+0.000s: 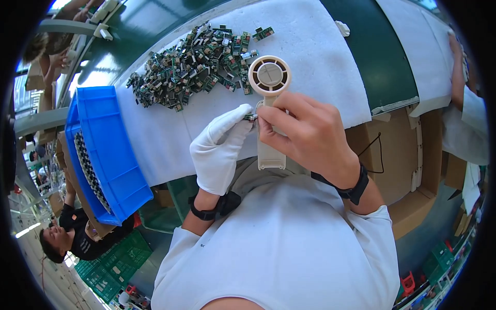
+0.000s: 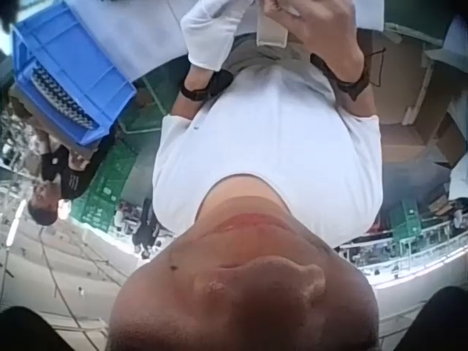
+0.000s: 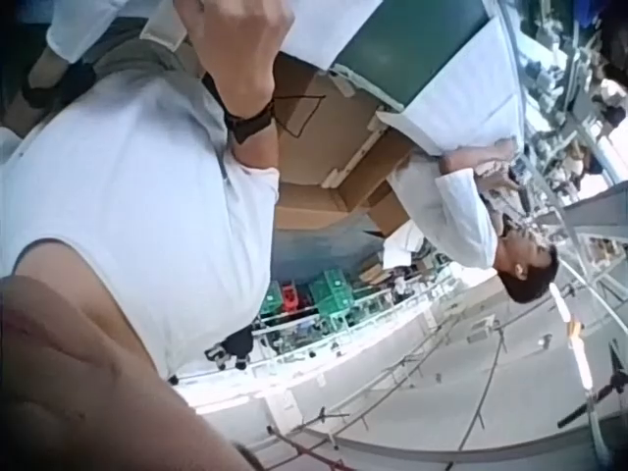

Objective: The person picks up a circuit board and a fan housing, inserts the board into the housing by hand, and places the assembly onto a conveyor belt, repeating the process.

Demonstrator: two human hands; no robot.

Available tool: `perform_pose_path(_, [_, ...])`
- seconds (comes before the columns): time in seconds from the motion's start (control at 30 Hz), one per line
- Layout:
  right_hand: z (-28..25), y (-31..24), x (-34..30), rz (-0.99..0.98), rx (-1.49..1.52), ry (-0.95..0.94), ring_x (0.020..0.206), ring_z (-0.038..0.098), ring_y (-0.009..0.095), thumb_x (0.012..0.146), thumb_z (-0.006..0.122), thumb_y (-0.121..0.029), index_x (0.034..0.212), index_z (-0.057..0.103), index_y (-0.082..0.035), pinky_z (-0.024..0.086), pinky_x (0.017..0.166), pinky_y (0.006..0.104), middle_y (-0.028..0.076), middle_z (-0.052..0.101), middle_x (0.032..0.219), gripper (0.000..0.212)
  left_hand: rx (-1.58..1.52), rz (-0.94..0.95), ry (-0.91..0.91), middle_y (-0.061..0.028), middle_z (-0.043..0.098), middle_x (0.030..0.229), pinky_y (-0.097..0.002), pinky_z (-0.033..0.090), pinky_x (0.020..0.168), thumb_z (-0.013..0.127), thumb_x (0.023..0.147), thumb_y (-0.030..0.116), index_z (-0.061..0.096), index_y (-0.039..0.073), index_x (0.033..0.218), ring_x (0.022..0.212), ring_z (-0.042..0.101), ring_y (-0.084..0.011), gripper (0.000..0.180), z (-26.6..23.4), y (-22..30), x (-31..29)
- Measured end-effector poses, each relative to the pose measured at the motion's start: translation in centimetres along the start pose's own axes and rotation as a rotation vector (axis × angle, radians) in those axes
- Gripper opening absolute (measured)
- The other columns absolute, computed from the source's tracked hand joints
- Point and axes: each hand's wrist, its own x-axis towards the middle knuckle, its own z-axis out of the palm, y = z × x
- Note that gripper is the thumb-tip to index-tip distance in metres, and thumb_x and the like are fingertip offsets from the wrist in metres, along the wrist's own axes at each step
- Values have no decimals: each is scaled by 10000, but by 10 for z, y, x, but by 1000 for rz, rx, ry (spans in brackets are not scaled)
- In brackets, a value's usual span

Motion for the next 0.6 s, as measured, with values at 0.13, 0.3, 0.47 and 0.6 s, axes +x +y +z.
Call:
perform_pose_path(0.13, [2,2,2,-79,-74,37,624,620,184,714,781,-5,880,738,-66,504,541,307,42,621,768,182,-28,-26,13,-82,718,1138,-281,553,898,717,903,-26,721,13,1199,996,675,-136,298,0,-2,3])
perform_pose_path(0.3, [2,1,5,-91,-36,10,638,621,201,699,789,-1,896,741,-70,506,549,321,47,623,774,215,65,84,35,-95,724,1131,-289,551,901,738,879,-21,724,18,1195,994,686,-154,319,-4,0,0])
perform_pose_path(0.47, [4,3,-5,-10,39,48,653,610,228,696,776,21,900,736,-64,498,570,327,58,633,786,224,118,158,35,-109,727,1120,-291,557,883,757,857,-5,736,39,1178,987,699,-185,325,2,-4,-5])
perform_pose_path(0.6, [6,4,0,-74,100,49,657,609,238,698,756,38,895,727,-52,488,568,320,76,627,781,218,88,173,28,-109,720,1139,-289,559,867,734,877,-4,730,47,1192,986,697,-184,319,1,-11,-9])
